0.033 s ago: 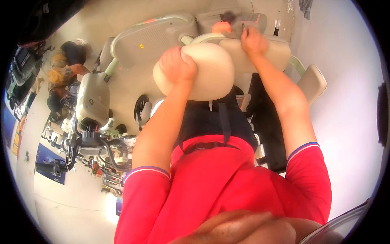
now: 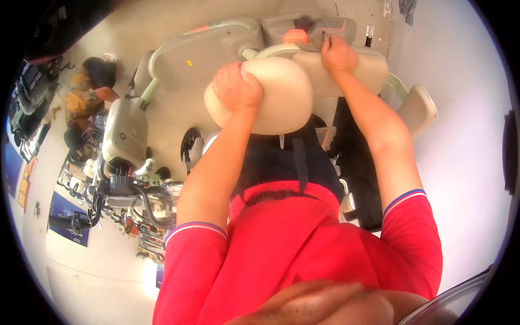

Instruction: The person wipes the surfaces of several upholstered seats and their bases with a cloth. The person moves from seat to seat, cleaning the headrests, backrests, and the white plastic bases of the stationary equipment.

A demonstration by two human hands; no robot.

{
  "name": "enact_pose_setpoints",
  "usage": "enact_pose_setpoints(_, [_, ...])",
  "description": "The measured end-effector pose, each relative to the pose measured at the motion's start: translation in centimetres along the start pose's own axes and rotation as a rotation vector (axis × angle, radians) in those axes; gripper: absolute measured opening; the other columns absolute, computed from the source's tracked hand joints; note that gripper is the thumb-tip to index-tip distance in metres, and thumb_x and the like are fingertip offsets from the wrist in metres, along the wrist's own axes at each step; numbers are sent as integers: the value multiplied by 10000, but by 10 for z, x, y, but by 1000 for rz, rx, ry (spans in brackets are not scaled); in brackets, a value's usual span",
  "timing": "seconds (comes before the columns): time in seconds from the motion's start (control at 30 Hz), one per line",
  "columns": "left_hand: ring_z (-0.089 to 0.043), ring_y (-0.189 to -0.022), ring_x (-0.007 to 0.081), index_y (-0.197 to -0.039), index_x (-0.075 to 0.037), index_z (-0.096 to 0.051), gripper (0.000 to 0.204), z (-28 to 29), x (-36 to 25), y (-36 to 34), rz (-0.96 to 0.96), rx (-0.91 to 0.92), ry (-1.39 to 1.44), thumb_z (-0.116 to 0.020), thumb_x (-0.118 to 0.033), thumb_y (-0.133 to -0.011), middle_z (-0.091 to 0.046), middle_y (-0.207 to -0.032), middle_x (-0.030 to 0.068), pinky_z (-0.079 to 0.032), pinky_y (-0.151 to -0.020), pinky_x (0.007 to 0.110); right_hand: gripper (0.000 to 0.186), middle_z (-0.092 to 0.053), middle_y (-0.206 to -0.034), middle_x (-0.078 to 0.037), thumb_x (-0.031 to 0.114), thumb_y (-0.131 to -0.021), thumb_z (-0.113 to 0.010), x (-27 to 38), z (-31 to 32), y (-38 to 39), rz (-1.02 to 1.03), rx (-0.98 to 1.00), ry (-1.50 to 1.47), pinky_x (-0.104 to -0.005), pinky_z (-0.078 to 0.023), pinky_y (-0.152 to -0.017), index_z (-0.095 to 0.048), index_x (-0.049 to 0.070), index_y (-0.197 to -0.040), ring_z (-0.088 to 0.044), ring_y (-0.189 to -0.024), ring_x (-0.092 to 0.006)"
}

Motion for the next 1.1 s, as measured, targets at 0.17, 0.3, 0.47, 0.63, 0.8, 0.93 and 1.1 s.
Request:
enact_pose_setpoints(0.17, [-547,-897,314,-930,-71,-626,297,5,-2,0,6,-8,-21,-413,-228,-798,-626,-903,118,-395,-833,435,255,-643,-930,-80,346,-859,-490,-4,1,4,-30,-13,-21,-458,-489,-656,-597,132,-947,-622,-812,-316])
enact_pose_setpoints(0.3, [-548,-940,333,-982,-77,-637,327,6,10,-5,150,103,-93,-406,-240,-818,-635,-934,133,-411,-824,440,249,-653,-909,-82,341,-861,-487,-6,7,6,-51,-164,-154,-456,-487,-673,-605,133,-930,-621,-814,-317])
enact_pose_setpoints(0.47, [-537,-1025,332,-1019,-73,-626,298,6,6,-19,73,263,-94,-452,-227,-833,-620,-1033,153,-410,-894,424,215,-650,-840,-113,289,-833,-555,-10,38,28,25,-446,-685,-449,-472,-672,-636,103,-907,-602,-797,-343])
enact_pose_setpoints(0.63, [-535,-1050,332,-1035,-49,-606,268,25,-121,-12,-635,104,98,-570,-131,-783,-612,-1079,135,-394,-935,415,182,-633,-820,-155,188,-791,-623,-5,40,142,22,-298,-980,-413,-471,-640,-623,60,-920,-602,-768,-347])
enact_pose_setpoints(0.8, [-594,-877,239,-793,-111,-654,158,-28,-148,20,-862,186,-132,-534,-204,-751,-661,-888,39,-445,-799,385,219,-622,-709,-101,191,-806,-635,-74,-74,228,-594,-203,-1169,-358,-468,-617,-606,32,-954,-601,-643,-258])
enact_pose_setpoints(0.93, [-592,-816,235,-722,-141,-645,153,-37,-146,15,-792,253,-346,-509,-209,-732,-651,-797,8,-444,-725,379,258,-619,-784,-123,200,-791,-632,-137,-113,226,-815,-388,-1196,-363,-462,-668,-584,10,-959,-593,-717,-258])
enact_pose_setpoints(1.1, [-584,-818,233,-727,-145,-639,153,-43,-136,10,-774,273,-481,-502,-213,-735,-646,-802,6,-444,-725,384,290,-644,-852,-141,221,-773,-625,-189,-44,179,-880,-776,-1155,-398,-469,-721,-581,-3,-951,-610,-787,-309])
Point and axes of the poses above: each hand's wrist, its own y-axis away from the middle knuckle, its own z-axis out of the back of the hand, x = y × z, the point moved 9 cm from there along -y, towards the middle knuckle
